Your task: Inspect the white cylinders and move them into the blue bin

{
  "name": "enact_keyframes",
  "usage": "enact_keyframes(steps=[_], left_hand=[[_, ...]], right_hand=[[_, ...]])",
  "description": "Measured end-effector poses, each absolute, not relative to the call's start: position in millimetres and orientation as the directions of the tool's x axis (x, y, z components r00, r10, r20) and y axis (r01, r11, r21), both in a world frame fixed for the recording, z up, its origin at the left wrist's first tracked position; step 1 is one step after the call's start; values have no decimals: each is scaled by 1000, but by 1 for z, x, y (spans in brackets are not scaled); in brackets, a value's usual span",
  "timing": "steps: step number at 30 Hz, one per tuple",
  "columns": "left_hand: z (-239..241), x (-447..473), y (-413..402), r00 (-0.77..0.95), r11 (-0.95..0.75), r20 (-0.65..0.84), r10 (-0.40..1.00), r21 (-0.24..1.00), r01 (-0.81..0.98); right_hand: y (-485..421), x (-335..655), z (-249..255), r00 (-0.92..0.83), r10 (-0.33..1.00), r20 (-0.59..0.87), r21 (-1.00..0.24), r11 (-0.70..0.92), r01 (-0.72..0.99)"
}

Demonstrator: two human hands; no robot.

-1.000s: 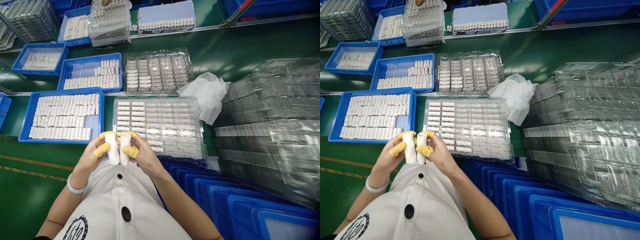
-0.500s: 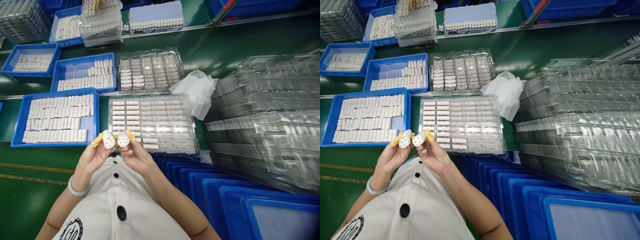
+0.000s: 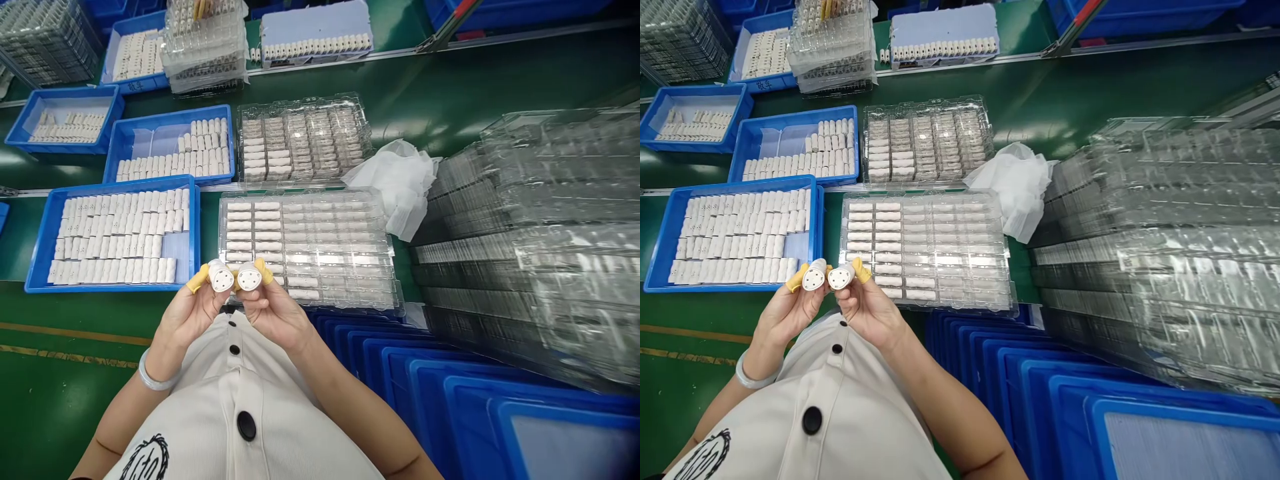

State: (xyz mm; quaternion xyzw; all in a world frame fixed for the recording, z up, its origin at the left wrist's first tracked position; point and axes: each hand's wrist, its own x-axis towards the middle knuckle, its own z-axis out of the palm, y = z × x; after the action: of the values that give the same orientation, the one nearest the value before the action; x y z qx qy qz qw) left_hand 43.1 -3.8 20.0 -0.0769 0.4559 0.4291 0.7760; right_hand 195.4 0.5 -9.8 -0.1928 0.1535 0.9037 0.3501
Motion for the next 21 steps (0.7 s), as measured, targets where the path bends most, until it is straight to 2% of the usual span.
enact_keyframes(steps=[15,18,21], left_hand=[[21,44,-3,217,584,-731,647,292,-758],[23,45,-4,210,587,-689,693,370,-720],[23,46,-5,155,544,-633,758,485,-685]], right_hand=[[3,192,-6,-667,564,-486,128,-709,-693],[2,191,-5,-654,593,-469,62,-717,-695],[1,192,-6,-590,658,-468,-67,-692,-719]])
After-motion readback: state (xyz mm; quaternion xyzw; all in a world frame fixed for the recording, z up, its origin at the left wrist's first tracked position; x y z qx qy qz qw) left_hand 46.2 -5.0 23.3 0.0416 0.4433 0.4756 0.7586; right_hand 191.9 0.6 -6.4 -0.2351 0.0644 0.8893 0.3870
